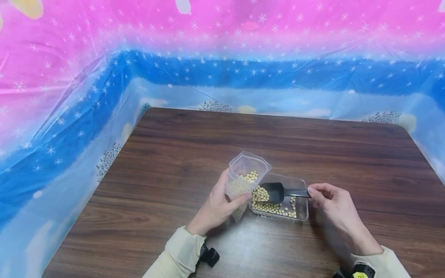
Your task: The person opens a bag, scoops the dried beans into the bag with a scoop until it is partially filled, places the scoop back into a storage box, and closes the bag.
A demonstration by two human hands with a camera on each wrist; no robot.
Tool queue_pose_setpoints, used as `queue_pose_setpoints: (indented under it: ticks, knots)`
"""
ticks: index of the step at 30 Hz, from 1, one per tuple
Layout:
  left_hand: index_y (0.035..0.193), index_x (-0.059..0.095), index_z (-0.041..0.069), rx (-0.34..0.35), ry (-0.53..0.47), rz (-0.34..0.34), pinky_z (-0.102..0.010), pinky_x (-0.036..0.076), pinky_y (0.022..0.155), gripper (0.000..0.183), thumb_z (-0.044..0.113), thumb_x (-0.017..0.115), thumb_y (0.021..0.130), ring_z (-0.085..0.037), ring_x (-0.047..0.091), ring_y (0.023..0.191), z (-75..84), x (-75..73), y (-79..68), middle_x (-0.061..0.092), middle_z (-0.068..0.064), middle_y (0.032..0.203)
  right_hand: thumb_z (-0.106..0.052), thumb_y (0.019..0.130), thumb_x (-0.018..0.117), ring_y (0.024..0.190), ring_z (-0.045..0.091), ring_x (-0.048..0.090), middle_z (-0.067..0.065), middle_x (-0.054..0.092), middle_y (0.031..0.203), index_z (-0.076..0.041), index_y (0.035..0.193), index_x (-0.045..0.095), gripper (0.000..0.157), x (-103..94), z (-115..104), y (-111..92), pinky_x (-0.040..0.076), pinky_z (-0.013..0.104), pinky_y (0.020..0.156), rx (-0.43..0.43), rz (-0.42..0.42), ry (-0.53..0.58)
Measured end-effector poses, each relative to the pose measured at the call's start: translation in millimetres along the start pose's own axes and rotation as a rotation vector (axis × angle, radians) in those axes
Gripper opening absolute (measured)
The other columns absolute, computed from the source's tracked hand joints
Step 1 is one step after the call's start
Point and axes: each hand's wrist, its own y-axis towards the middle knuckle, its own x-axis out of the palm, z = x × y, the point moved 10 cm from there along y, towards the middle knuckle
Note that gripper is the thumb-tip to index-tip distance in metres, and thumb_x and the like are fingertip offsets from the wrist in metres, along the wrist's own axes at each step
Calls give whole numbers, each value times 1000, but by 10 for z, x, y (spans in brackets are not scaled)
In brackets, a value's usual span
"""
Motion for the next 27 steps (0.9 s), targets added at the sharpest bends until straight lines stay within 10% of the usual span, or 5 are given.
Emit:
queue_pose_setpoints:
  ticks: [8, 14, 27]
  knots:
    - [148, 30, 20, 12, -5, -2, -37, 52, 89, 74, 17, 74, 87, -18, 57, 108, 11, -1, 2, 52, -1, 131, -24, 98, 60, 73, 7, 60, -6, 64, 82, 11, 119, 55, 41, 1, 232, 107, 53, 22, 67, 102, -57, 263]
    - [148, 30, 20, 27, -12, -3, -37, 52, 89, 75, 17, 74, 87, -19, 58, 106, 13, 1, 4, 53, -3, 130, -20, 96, 62, 72, 7, 60, -5, 62, 84, -7, 102, 63, 14, -41, 277, 106, 53, 20, 68, 106, -93, 507]
    - [149, 29, 20, 35, 3, 3, -37, 52, 89, 77, 17, 74, 87, -19, 58, 106, 24, 0, 13, 53, -2, 131, -6, 96, 59, 73, 12, 64, 4, 67, 85, -2, 100, 71, 13, -560, -305, 37, 55, 23, 68, -89, -86, 876]
